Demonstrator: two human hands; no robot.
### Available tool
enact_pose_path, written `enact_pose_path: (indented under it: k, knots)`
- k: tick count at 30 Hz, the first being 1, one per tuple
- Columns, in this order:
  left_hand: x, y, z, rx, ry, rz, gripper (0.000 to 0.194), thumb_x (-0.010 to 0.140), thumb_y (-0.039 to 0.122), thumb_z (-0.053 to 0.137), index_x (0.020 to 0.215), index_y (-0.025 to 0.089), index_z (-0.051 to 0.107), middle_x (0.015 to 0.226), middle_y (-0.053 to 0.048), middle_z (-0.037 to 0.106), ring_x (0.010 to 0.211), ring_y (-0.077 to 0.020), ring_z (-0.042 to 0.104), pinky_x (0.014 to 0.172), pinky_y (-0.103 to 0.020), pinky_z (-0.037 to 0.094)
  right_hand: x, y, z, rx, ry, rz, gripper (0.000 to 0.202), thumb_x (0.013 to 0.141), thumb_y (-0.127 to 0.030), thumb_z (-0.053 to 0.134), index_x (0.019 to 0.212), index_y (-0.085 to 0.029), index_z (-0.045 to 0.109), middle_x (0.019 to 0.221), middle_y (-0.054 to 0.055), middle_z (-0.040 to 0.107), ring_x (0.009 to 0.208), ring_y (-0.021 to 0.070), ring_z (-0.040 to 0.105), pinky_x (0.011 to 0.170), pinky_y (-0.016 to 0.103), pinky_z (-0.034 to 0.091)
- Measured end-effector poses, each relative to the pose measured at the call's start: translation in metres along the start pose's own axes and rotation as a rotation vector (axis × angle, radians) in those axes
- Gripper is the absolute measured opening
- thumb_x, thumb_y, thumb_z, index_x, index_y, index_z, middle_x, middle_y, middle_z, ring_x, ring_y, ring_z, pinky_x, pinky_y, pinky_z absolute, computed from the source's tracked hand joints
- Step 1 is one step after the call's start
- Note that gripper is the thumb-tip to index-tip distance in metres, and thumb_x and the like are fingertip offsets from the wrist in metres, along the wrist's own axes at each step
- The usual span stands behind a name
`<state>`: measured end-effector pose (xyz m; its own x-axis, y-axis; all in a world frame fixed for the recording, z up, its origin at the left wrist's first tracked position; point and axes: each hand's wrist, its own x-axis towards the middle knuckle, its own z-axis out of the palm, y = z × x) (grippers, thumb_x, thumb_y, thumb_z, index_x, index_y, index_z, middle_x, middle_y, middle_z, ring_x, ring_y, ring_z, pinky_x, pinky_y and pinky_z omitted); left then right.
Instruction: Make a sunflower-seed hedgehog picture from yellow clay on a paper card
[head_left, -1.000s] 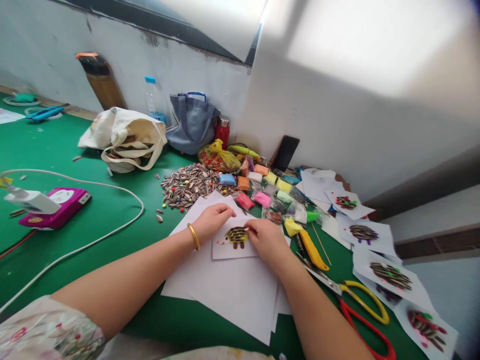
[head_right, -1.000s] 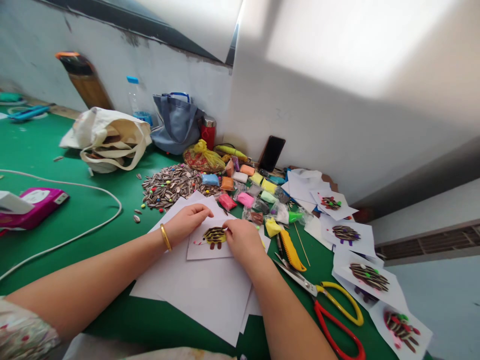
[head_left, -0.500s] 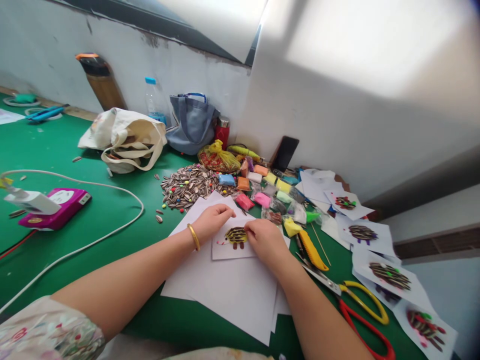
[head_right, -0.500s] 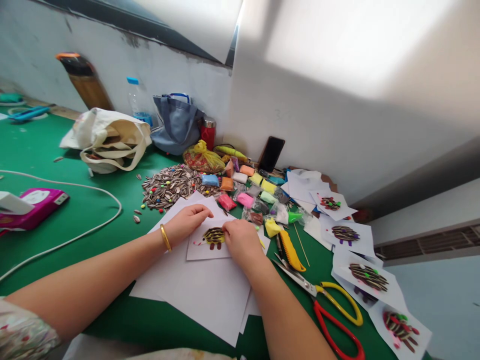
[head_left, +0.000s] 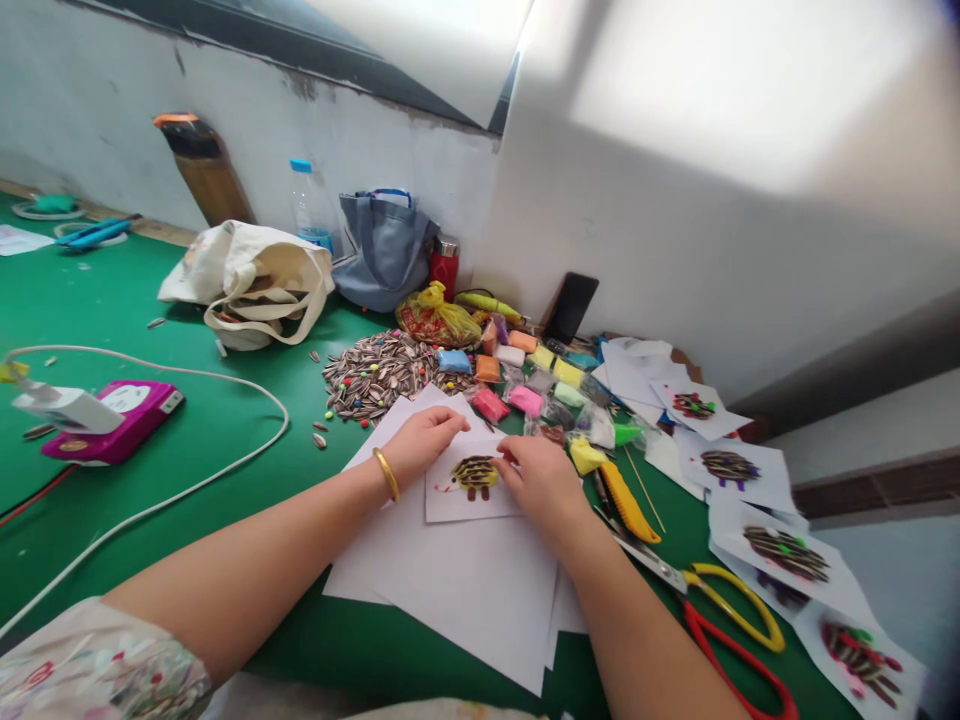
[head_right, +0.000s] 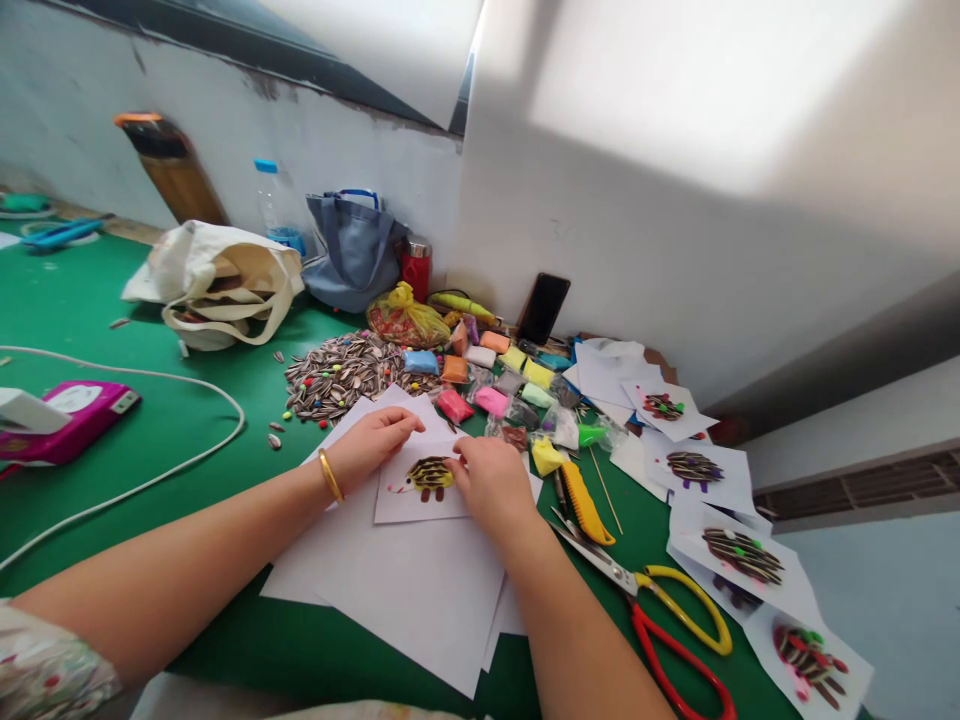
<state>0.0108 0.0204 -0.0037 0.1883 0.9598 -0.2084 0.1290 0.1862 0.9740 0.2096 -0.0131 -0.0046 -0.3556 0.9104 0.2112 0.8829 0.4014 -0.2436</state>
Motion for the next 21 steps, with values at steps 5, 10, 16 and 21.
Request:
enact_pose_path:
  k: [5, 10, 16, 21]
  knots:
    - [-0.001, 0.004, -0.004, -0.436, -0.03, -0.155, 0.023, 0.088, 0.036, 0.057, 0.086, 0.014, 0.061, 0.057, 0.006, 0.039, 0.04, -0.0035, 0.027, 0.035, -0.015, 0.013, -0.002, -0.003, -0.003, 0.03, 0.147, -0.063, 0.014, 0.092, -0.026, 0.054, 0.09, -0.019, 0.066, 0.08, 0.004, 0.068, 0.079, 0.0204, 0.058, 0.075, 0.032, 0.037]
    - [-0.006, 0.01, -0.008, -0.982, -0.221, -0.432, 0.035, 0.095, 0.042, 0.044, 0.096, 0.011, 0.059, 0.072, -0.002, 0.053, 0.053, -0.0058, 0.05, 0.044, -0.013, 0.042, -0.005, -0.011, -0.006, 0.081, 0.288, -0.11, 0.017, 0.094, -0.024, 0.05, 0.09, -0.019, 0.065, 0.082, 0.006, 0.067, 0.081, 0.0207, 0.057, 0.077, 0.033, 0.038]
    - [-0.018, 0.019, -0.002, -1.162, -0.255, -0.443, 0.05, 0.096, 0.052, 0.036, 0.105, 0.009, 0.058, 0.095, -0.016, 0.064, 0.097, -0.0225, 0.065, 0.086, -0.037, 0.056, -0.008, -0.021, -0.008, 0.121, 0.352, -0.145, 0.017, 0.095, -0.026, 0.049, 0.094, -0.02, 0.065, 0.083, 0.006, 0.066, 0.081, 0.0208, 0.055, 0.078, 0.034, 0.038]
    - [-0.023, 0.022, 0.0, -1.161, -0.337, -0.421, 0.058, 0.095, 0.058, 0.029, 0.11, 0.009, 0.058, 0.109, -0.019, 0.065, 0.105, -0.0243, 0.064, 0.086, -0.036, 0.055, -0.009, -0.027, -0.008, 0.122, 0.269, -0.148, 0.018, 0.094, -0.03, 0.051, 0.095, -0.021, 0.066, 0.088, 0.007, 0.067, 0.085, 0.0218, 0.055, 0.079, 0.036, 0.037]
